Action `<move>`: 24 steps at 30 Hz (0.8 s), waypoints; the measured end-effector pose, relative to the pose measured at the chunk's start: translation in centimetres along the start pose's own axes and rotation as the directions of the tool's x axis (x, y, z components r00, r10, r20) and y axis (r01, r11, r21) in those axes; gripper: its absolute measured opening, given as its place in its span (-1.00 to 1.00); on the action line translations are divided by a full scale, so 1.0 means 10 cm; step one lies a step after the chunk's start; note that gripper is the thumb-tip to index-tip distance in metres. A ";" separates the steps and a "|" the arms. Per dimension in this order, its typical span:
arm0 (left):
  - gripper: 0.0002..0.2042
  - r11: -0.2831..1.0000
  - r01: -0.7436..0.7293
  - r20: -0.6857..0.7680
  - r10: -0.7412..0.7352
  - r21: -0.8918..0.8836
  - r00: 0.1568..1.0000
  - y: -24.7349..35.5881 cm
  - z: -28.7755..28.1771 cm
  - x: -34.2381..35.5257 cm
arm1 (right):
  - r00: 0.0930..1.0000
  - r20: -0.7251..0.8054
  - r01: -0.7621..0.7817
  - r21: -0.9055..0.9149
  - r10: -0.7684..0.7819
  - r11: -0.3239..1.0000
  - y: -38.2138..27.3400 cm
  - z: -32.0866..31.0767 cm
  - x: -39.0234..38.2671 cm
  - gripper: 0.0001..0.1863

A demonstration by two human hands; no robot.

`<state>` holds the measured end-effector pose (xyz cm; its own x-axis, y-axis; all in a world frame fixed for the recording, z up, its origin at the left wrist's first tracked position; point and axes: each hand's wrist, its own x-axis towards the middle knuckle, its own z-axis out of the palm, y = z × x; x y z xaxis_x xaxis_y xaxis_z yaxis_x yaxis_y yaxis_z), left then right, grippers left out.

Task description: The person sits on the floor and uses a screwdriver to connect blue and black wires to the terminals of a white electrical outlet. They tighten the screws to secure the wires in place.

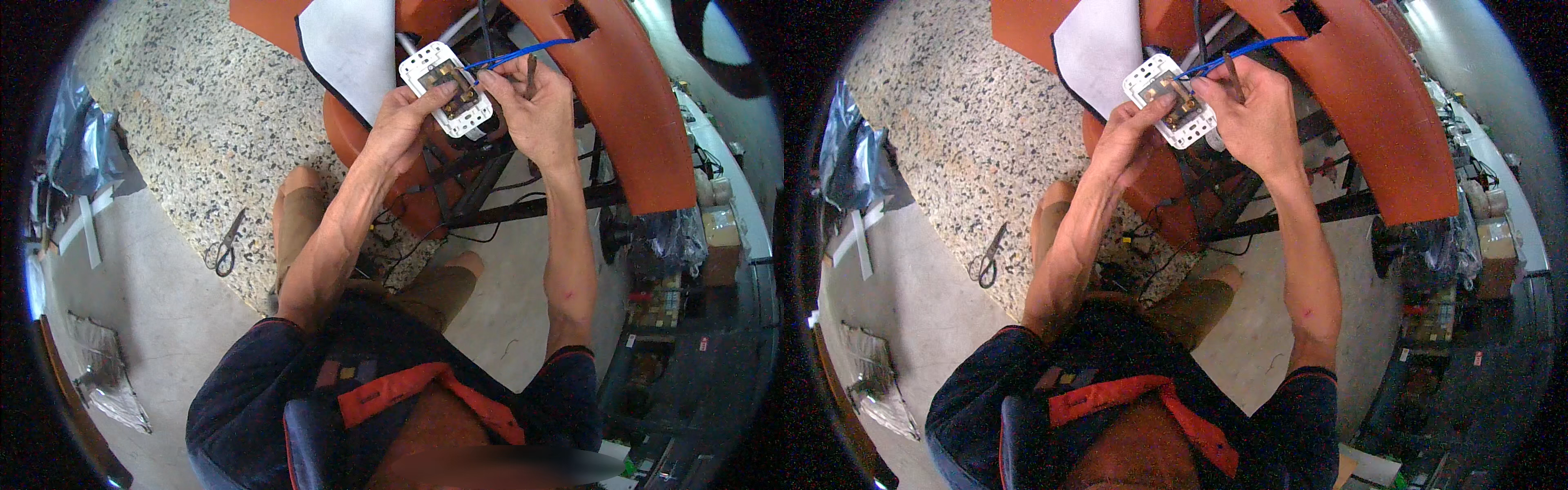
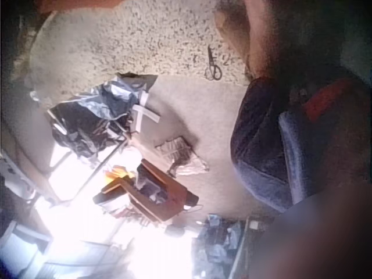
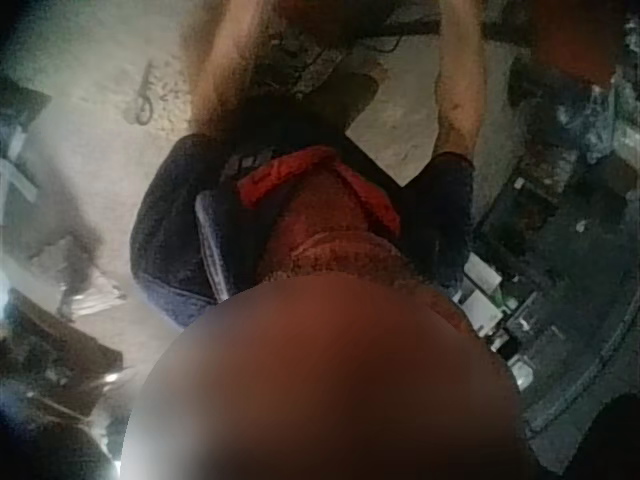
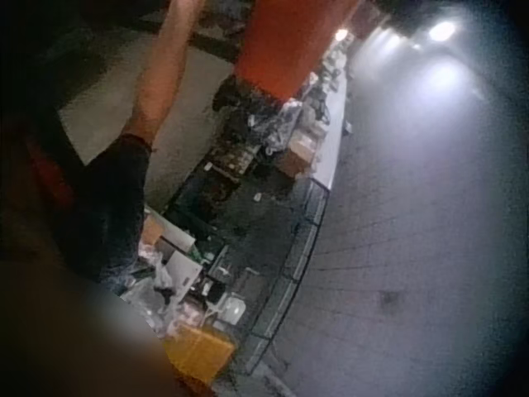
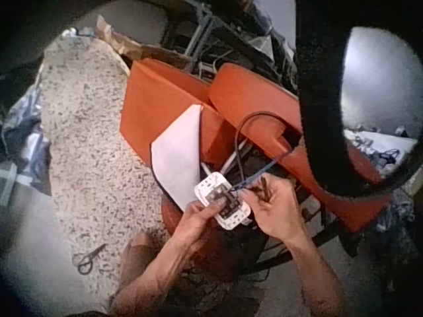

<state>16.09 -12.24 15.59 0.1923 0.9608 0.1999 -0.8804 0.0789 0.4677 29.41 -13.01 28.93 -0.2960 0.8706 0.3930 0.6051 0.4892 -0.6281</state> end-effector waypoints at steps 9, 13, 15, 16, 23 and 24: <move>-0.72 0.998 0.048 -0.174 -0.042 0.031 0.984 0.21 0.07 -0.19 | 0.984 0.134 -0.166 0.398 0.122 0.902 0.03 0.03 0.00 -0.85; -0.72 0.992 -0.050 -0.152 0.067 0.116 0.986 0.29 0.12 -0.25 | 0.981 0.153 -0.181 0.467 0.123 0.865 0.05 0.04 -0.02 -0.84; -0.71 0.987 -0.060 -0.169 0.085 0.148 0.982 0.31 0.15 -0.26 | 0.985 0.138 -0.151 0.433 0.100 0.889 0.04 0.05 -0.03 -0.84; -0.71 0.988 -0.050 -0.185 0.077 0.144 0.980 0.31 0.16 -0.25 | 0.986 0.143 -0.135 0.401 0.083 0.906 0.03 0.04 -0.03 -0.84; -0.70 0.987 -0.025 -0.224 0.061 0.158 0.973 0.32 0.22 -0.26 | 0.995 0.074 -0.088 0.356 0.066 0.931 -0.02 0.06 -0.06 -0.84; -0.70 0.985 -0.014 -0.225 0.054 0.174 0.973 0.32 0.23 -0.26 | 0.995 0.074 -0.091 0.345 0.070 0.934 -0.02 0.05 -0.06 -0.84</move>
<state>13.79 -15.04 18.51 0.0424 0.9988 0.0262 -0.7939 0.0178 0.6077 29.06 -13.57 28.46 -0.3071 0.9041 0.2971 0.3372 0.3953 -0.8544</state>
